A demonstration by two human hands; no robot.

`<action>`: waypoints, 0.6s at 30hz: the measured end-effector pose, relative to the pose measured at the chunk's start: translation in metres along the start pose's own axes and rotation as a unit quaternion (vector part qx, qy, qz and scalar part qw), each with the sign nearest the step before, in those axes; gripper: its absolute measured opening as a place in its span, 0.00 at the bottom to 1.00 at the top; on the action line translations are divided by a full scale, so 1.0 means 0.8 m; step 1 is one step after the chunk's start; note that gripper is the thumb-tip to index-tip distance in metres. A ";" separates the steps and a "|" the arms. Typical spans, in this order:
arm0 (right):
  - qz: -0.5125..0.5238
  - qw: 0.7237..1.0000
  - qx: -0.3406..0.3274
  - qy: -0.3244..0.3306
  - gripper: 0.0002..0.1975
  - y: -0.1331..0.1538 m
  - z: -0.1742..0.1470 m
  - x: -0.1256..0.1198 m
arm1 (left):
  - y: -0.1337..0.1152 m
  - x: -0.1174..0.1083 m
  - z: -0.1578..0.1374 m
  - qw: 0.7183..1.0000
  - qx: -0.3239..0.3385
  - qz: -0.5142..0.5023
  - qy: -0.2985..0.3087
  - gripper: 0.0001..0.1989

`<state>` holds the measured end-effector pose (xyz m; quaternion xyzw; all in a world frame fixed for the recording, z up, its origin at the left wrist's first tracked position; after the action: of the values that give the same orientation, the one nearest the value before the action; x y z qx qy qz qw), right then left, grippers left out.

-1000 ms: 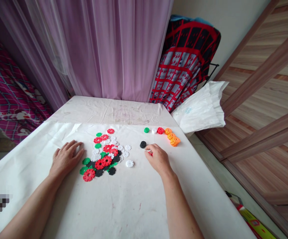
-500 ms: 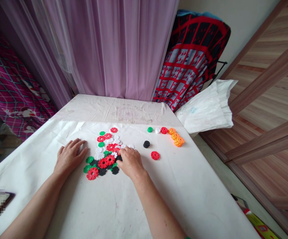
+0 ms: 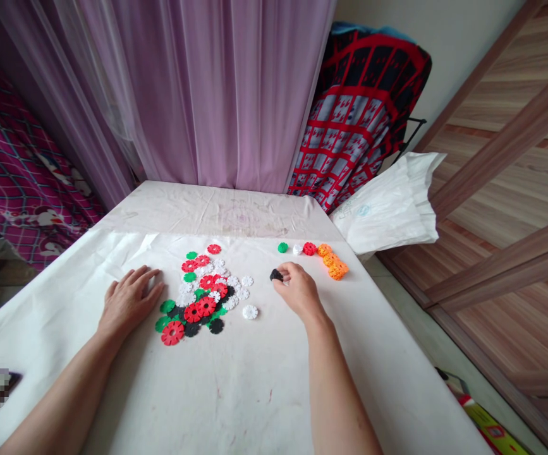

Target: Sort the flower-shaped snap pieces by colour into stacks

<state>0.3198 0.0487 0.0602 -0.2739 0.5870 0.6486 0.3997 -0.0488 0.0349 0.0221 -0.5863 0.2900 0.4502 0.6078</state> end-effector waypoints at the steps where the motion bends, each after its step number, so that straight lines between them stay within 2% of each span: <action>1: -0.007 1.000 0.023 -0.013 0.10 -0.012 0.003 -0.007 | 0.000 0.000 0.000 1.000 -0.002 0.000 0.001 0.24; 3: -0.021 0.998 0.054 -0.029 0.11 -0.028 0.006 -0.017 | 0.000 0.000 0.000 1.000 -0.004 -0.001 0.002 0.24; 6: -0.036 0.997 0.063 -0.025 0.11 -0.037 0.007 -0.022 | 0.000 -0.001 0.000 1.000 -0.005 -0.001 0.003 0.25; 12: -0.060 0.997 0.048 -0.013 0.11 -0.032 0.003 -0.014 | -0.002 -0.003 0.001 1.000 -0.015 0.003 0.019 0.25; 18: -0.064 0.998 -0.006 -0.022 0.07 -0.020 0.002 -0.001 | -0.001 -0.002 0.000 1.000 -0.008 -0.002 0.016 0.26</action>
<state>0.3340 0.0500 0.0525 -0.2988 0.5554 0.6310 0.4518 -0.0489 0.0350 0.0242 -0.5991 0.2949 0.4416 0.5993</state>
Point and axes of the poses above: each hand's wrist, its own z-axis towards the middle knuckle, its own x-axis out of the palm, y = z × x, the point moved 1 cm from there along z, towards the middle knuckle, and after that the axes turned 9 degrees about -z, right-handed, at the moved point
